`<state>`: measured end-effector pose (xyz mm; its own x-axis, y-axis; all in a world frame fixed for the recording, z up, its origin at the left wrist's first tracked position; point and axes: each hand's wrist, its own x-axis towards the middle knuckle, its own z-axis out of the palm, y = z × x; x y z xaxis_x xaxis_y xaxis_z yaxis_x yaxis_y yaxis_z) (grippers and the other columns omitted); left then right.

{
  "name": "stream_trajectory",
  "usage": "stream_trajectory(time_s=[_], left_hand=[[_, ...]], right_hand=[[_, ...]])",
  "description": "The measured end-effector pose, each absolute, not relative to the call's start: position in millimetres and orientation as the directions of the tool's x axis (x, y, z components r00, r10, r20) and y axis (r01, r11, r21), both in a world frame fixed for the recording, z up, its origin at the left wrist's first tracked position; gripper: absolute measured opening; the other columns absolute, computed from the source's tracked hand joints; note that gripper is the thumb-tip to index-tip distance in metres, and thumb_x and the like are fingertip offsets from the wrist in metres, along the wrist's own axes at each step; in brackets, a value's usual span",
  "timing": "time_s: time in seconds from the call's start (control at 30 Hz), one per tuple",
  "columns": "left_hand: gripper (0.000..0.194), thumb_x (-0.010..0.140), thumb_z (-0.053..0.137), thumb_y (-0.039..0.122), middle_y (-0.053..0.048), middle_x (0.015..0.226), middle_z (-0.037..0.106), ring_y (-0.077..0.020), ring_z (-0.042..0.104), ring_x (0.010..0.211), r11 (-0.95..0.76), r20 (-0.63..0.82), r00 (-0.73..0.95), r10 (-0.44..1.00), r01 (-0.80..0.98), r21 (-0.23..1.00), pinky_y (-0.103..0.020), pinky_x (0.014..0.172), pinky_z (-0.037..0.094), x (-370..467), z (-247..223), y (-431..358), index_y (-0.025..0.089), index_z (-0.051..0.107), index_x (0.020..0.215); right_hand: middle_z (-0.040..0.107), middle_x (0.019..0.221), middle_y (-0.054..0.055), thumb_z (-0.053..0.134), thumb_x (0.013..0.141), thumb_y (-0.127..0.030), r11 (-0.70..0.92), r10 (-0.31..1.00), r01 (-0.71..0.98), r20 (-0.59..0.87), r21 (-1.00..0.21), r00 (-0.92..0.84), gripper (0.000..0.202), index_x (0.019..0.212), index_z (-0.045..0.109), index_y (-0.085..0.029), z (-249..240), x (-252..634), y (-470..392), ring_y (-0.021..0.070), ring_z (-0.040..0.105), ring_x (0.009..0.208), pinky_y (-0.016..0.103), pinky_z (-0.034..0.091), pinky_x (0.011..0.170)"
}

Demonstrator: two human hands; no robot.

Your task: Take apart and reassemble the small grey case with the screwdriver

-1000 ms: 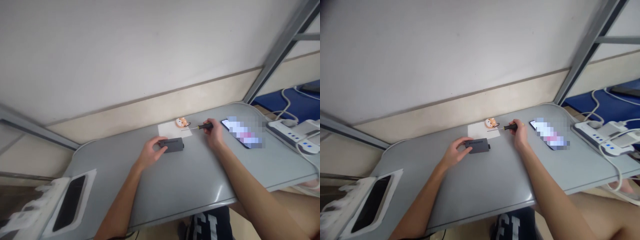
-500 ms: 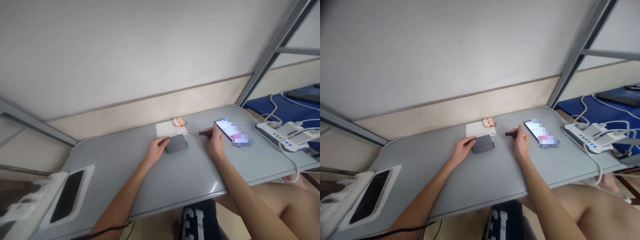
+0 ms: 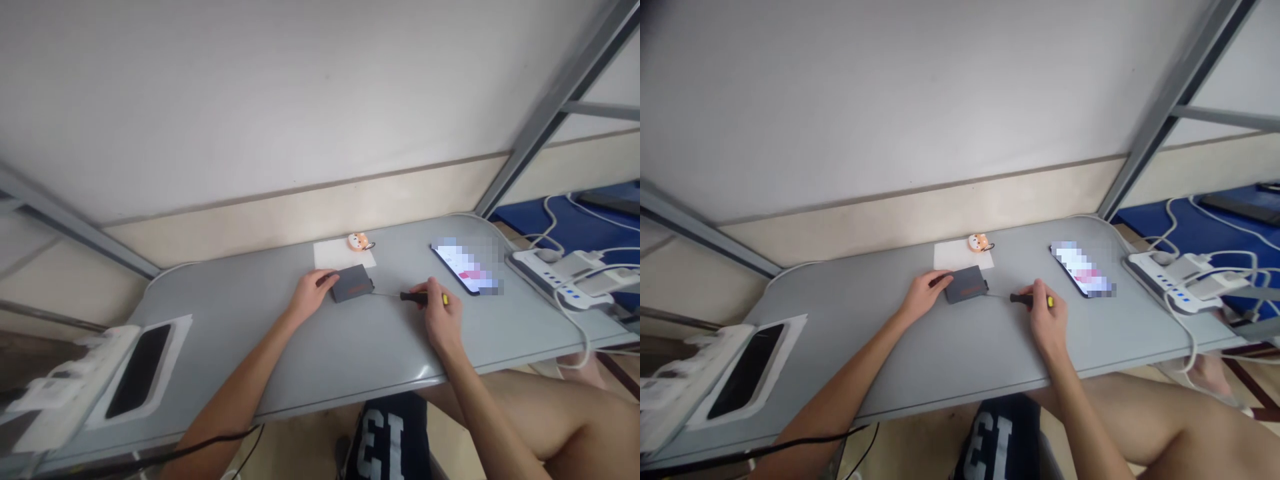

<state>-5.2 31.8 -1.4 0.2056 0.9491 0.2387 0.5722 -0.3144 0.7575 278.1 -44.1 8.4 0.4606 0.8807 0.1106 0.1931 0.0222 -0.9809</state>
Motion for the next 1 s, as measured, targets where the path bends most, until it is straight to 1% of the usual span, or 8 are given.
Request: stream_trajectory(time_s=[0.1,0.27,0.37,0.5,0.63,0.73,0.83,1.0], left_hand=[[0.032,0.1,0.061,0.048,-0.007,0.103,0.08,-0.0228,0.072,0.09,-0.339,0.261,0.217,0.941,0.594,0.73,-0.037,0.085,0.058,-4.1,-0.8,31.1,0.023,0.079,0.111],[0.027,0.101,0.06,0.043,-0.007,0.102,0.078,-0.0222,0.071,0.095,-0.384,0.286,0.256,0.924,0.614,0.69,-0.038,0.089,0.057,-4.3,-1.2,31.2,0.023,0.077,0.11],[0.027,0.104,0.055,0.039,-0.007,0.106,0.077,-0.0223,0.07,0.102,-0.431,0.322,0.287,0.902,0.628,0.648,-0.039,0.094,0.056,-4.0,-1.7,30.6,0.023,0.074,0.114],[0.027,0.107,0.049,0.032,-0.008,0.115,0.074,-0.0225,0.067,0.111,-0.548,0.416,0.362,0.834,0.627,0.554,-0.043,0.102,0.054,-1.0,4.0,24.9,0.021,0.069,0.122],[0.028,0.103,0.056,0.03,-0.01,0.122,0.07,-0.023,0.064,0.117,-0.638,0.442,0.462,0.769,0.602,0.481,-0.044,0.105,0.054,0.8,12.9,18.3,0.022,0.066,0.129],[0.028,0.102,0.058,0.028,-0.01,0.123,0.068,-0.0234,0.063,0.118,-0.658,0.435,0.495,0.753,0.587,0.472,-0.044,0.105,0.055,0.8,14.5,17.1,0.022,0.066,0.129],[0.023,0.102,0.057,0.026,-0.009,0.121,0.068,-0.0229,0.063,0.117,-0.665,0.448,0.492,0.747,0.575,0.478,-0.044,0.104,0.056,1.0,11.6,18.1,0.023,0.068,0.123],[0.021,0.102,0.057,0.024,-0.009,0.121,0.068,-0.0232,0.064,0.118,-0.667,0.46,0.485,0.744,0.587,0.46,-0.044,0.101,0.058,1.4,6.9,19.2,0.025,0.07,0.118]], right_hand=[[0.061,0.06,0.004,0.048,0.094,-0.078,-0.004,0.883,0.206,0.093,-0.979,0.46,0.067,0.073,0.077,-0.021,9.0,277.7,-43.6,0.0194,0.055,0.059,0.034,0.042,0.06],[0.065,0.065,0.005,0.051,0.093,-0.076,-0.01,0.89,0.167,0.067,-0.986,0.451,0.065,0.072,0.076,-0.02,5.1,279.5,-44.8,0.0191,0.056,0.06,0.034,0.044,0.06],[0.063,0.062,0.004,0.05,0.094,-0.075,0.004,0.884,0.152,0.074,-0.988,0.462,0.065,0.071,0.075,-0.02,3.7,280.5,-45.0,0.0189,0.055,0.059,0.034,0.043,0.06],[0.062,0.063,0.004,0.051,0.095,-0.074,0.01,0.884,0.144,0.077,-0.989,0.462,0.063,0.073,0.076,-0.021,2.4,281.6,-44.4,0.0193,0.054,0.061,0.034,0.042,0.062],[0.062,0.064,0.004,0.051,0.096,-0.072,0.018,0.893,0.129,0.074,-0.992,0.443,0.061,0.073,0.075,-0.021,0.9,282.6,-44.5,0.0189,0.054,0.061,0.034,0.04,0.063],[0.062,0.063,0.003,0.052,0.096,-0.071,0.014,0.888,0.115,0.065,-0.993,0.456,0.06,0.073,0.075,-0.02,0.9,282.7,-45.3,0.0185,0.053,0.06,0.034,0.04,0.062],[0.062,0.062,0.004,0.051,0.096,-0.071,0.0,0.885,0.124,0.058,-0.992,0.463,0.062,0.072,0.075,-0.019,1.8,282.4,-45.9,0.0184,0.053,0.059,0.033,0.04,0.061],[0.063,0.064,0.003,0.051,0.097,-0.069,-0.005,0.903,0.136,0.054,-0.991,0.427,0.061,0.073,0.075,-0.018,4.8,282.6,-47.2,0.0184,0.055,0.063,0.032,0.041,0.064]])
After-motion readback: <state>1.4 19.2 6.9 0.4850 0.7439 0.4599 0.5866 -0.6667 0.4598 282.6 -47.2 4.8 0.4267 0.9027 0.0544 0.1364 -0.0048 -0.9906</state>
